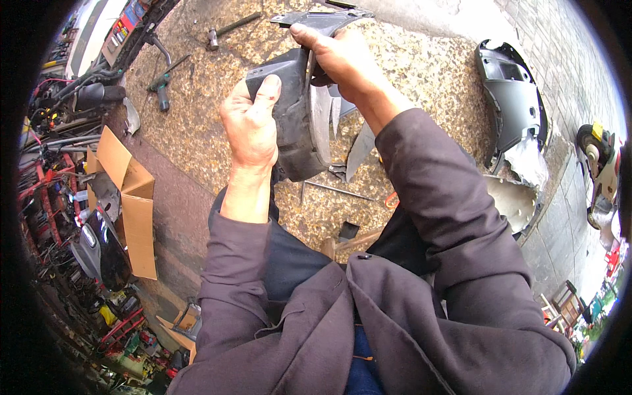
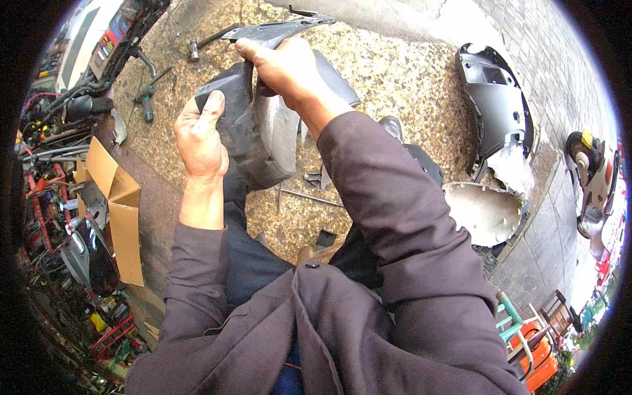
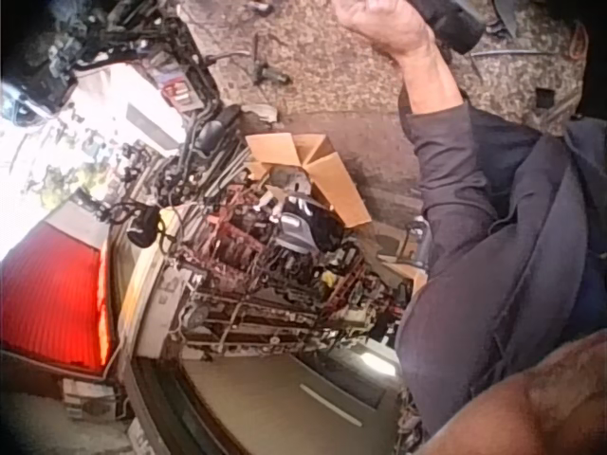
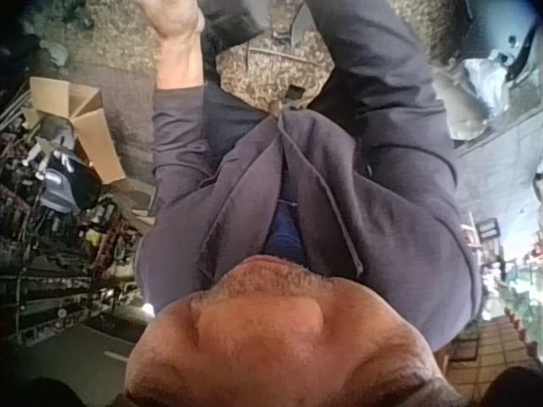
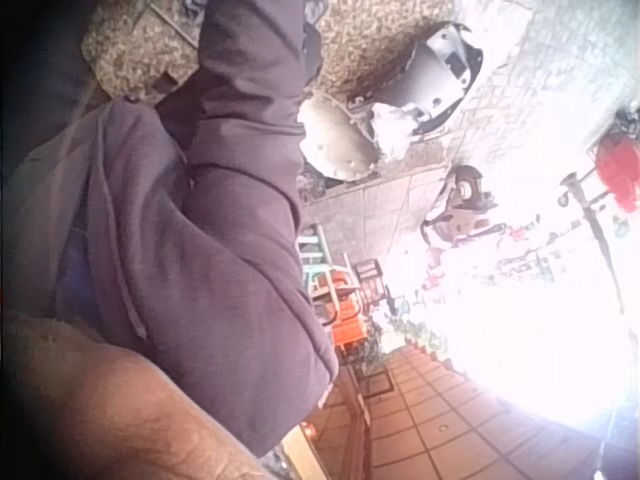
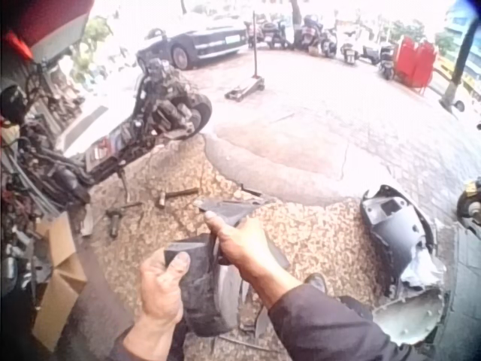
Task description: The person uses a cordless drill to remove fasteners from a moped's bodywork, then detaches and separates plastic panels by hand. The removed parts are placed on the floor and a cardboard box.
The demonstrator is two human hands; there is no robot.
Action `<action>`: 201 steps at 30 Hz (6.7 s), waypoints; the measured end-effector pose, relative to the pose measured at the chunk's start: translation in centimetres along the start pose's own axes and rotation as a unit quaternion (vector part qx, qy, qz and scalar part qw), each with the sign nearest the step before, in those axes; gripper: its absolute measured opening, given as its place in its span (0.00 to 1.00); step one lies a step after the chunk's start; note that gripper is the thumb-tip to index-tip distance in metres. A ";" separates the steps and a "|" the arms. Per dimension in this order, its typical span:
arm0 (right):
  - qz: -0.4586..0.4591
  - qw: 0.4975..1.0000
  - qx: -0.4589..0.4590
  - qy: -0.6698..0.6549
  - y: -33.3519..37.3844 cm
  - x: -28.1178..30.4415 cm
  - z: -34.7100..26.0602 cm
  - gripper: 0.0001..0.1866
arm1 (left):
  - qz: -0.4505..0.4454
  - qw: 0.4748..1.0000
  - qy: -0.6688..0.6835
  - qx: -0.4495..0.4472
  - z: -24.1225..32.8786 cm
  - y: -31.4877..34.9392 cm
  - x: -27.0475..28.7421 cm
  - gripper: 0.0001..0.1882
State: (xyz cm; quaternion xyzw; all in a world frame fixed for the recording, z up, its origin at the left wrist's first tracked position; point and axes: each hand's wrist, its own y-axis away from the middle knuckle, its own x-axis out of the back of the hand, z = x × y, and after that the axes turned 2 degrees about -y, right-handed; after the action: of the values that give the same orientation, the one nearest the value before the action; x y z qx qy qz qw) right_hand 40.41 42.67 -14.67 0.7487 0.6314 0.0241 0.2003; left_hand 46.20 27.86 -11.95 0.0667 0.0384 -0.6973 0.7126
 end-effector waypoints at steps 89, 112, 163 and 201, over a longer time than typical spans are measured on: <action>-0.240 0.886 0.166 0.360 -3.9 7.8 -2.7 0.46 | -0.176 0.968 0.038 0.176 1.1 -1.9 2.8 0.11; -0.258 0.911 0.102 0.306 -3.2 8.1 -3.8 0.39 | -0.144 0.975 -0.016 0.169 0.4 -1.9 3.1 0.09; -0.253 0.778 0.371 0.439 -1.2 5.5 -2.3 0.31 | -0.128 0.897 -0.387 -0.170 -0.8 -2.2 2.1 0.17; -0.117 0.690 0.559 0.445 2.1 1.7 -4.8 0.29 | -0.063 0.895 -0.415 -0.147 -2.8 -1.3 -0.2 0.07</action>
State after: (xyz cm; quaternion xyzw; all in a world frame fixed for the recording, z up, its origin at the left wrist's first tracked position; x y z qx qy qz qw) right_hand 41.29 45.30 -9.89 0.5436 0.6256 -0.0262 -0.5589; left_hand 45.05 28.44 -14.76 -0.3373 -0.1545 -0.6916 0.6197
